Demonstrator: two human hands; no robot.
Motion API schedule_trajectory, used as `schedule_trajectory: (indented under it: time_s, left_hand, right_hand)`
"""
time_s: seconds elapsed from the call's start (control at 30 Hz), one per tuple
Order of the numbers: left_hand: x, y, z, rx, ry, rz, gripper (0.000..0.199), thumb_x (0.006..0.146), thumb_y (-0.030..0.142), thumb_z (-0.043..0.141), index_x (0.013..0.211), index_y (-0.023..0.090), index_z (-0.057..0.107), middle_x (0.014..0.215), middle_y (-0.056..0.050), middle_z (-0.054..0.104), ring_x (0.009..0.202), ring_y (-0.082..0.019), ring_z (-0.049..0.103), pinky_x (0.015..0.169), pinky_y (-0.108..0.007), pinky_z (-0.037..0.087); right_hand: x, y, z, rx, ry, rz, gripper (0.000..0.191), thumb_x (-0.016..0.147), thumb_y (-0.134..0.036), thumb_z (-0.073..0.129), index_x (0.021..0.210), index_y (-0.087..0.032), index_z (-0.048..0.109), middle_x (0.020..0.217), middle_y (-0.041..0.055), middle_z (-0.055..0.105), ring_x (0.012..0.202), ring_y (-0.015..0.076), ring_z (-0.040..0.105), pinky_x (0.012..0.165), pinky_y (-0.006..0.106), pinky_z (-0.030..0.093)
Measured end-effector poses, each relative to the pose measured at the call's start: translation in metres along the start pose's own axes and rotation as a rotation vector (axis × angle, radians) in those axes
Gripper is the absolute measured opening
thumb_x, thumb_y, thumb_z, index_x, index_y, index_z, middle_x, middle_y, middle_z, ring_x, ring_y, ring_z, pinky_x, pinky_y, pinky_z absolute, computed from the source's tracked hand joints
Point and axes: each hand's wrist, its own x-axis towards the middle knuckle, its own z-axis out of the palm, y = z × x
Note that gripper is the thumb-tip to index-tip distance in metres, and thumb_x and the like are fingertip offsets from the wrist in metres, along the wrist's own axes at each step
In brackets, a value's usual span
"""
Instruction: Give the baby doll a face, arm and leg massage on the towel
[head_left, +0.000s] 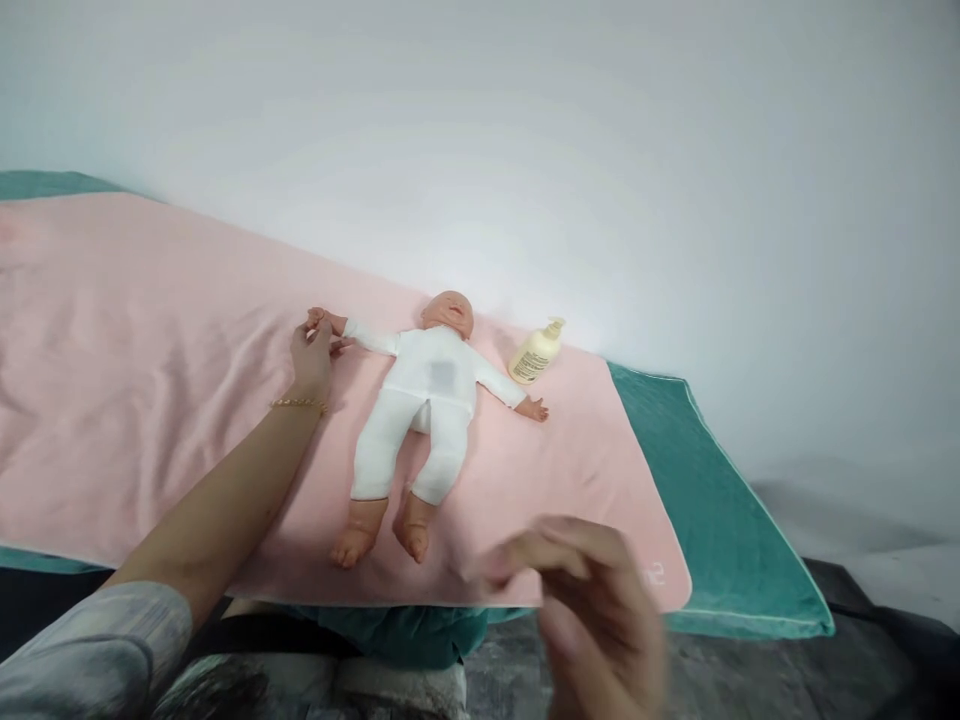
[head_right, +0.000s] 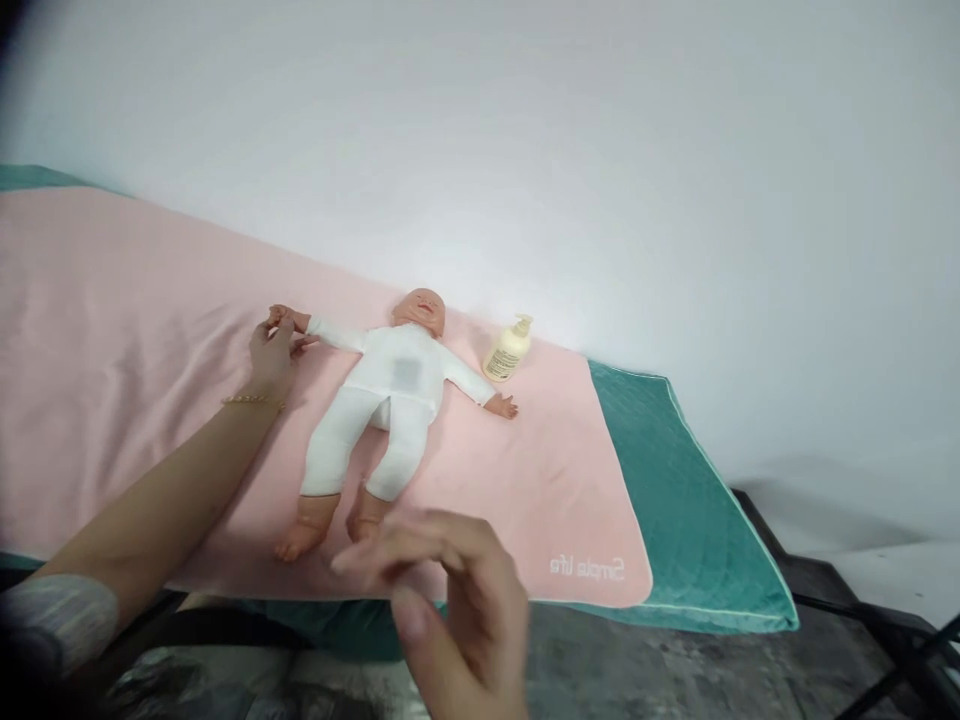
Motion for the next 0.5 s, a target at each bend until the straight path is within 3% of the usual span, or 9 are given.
schedule_trajectory:
  time_s: [0.1, 0.2, 0.3, 0.4, 0.5]
  left_hand:
    - [-0.003, 0.003, 0.001, 0.020, 0.000, 0.012, 0.008, 0.102, 0.017, 0.056, 0.108, 0.016, 0.052, 0.098, -0.003, 0.063, 0.062, -0.007, 0.068, 0.055, -0.018, 0.050]
    - [-0.007, 0.006, 0.002, 0.050, -0.009, 0.029, 0.015, 0.101, 0.017, 0.058, 0.116, 0.015, 0.053, 0.102, -0.005, 0.066, 0.062, -0.007, 0.068, 0.053, -0.018, 0.046]
    - [-0.012, 0.009, 0.003, 0.084, -0.018, 0.064, 0.020, 0.100, 0.019, 0.061, 0.119, 0.014, 0.055, 0.108, -0.007, 0.068, 0.061, -0.007, 0.069, 0.049, -0.017, 0.041]
    - [-0.015, 0.012, 0.005, 0.109, -0.032, 0.110, 0.023, 0.097, 0.020, 0.064, 0.119, 0.014, 0.058, 0.114, -0.009, 0.069, 0.059, -0.007, 0.068, 0.046, -0.017, 0.037]
    - [-0.019, 0.015, 0.008, 0.133, -0.070, 0.151, 0.028, 0.093, 0.022, 0.070, 0.118, 0.015, 0.062, 0.117, -0.011, 0.071, 0.055, -0.008, 0.067, 0.044, -0.018, 0.037]
  right_hand:
    - [0.009, 0.053, 0.022, -0.114, -0.040, -0.031, 0.034, 0.100, -0.041, 0.058, 0.132, -0.029, 0.059, 0.114, 0.0084, 0.073, 0.106, 0.0253, 0.072, 0.092, 0.043, 0.063]
    - [-0.006, 0.109, 0.045, -0.390, -0.114, -0.136, 0.055, 0.093, -0.043, 0.070, 0.143, -0.027, 0.053, 0.143, 0.0122, 0.060, 0.139, 0.0330, 0.051, 0.111, 0.055, 0.050]
    - [-0.030, 0.150, 0.061, -0.490, -0.175, -0.219, 0.073, 0.092, -0.034, 0.071, 0.156, -0.025, 0.036, 0.150, 0.0125, 0.055, 0.146, 0.0327, 0.043, 0.112, 0.055, 0.050]
    - [-0.050, 0.175, 0.071, -0.511, -0.099, -0.242, 0.066, 0.097, -0.020, 0.060, 0.157, -0.028, 0.033, 0.149, 0.0098, 0.056, 0.145, 0.0290, 0.045, 0.107, 0.054, 0.055]
    - [-0.063, 0.191, 0.077, -0.537, -0.013, -0.243, 0.060, 0.099, -0.018, 0.052, 0.156, -0.029, 0.035, 0.148, 0.0095, 0.057, 0.141, 0.0295, 0.051, 0.099, 0.052, 0.061]
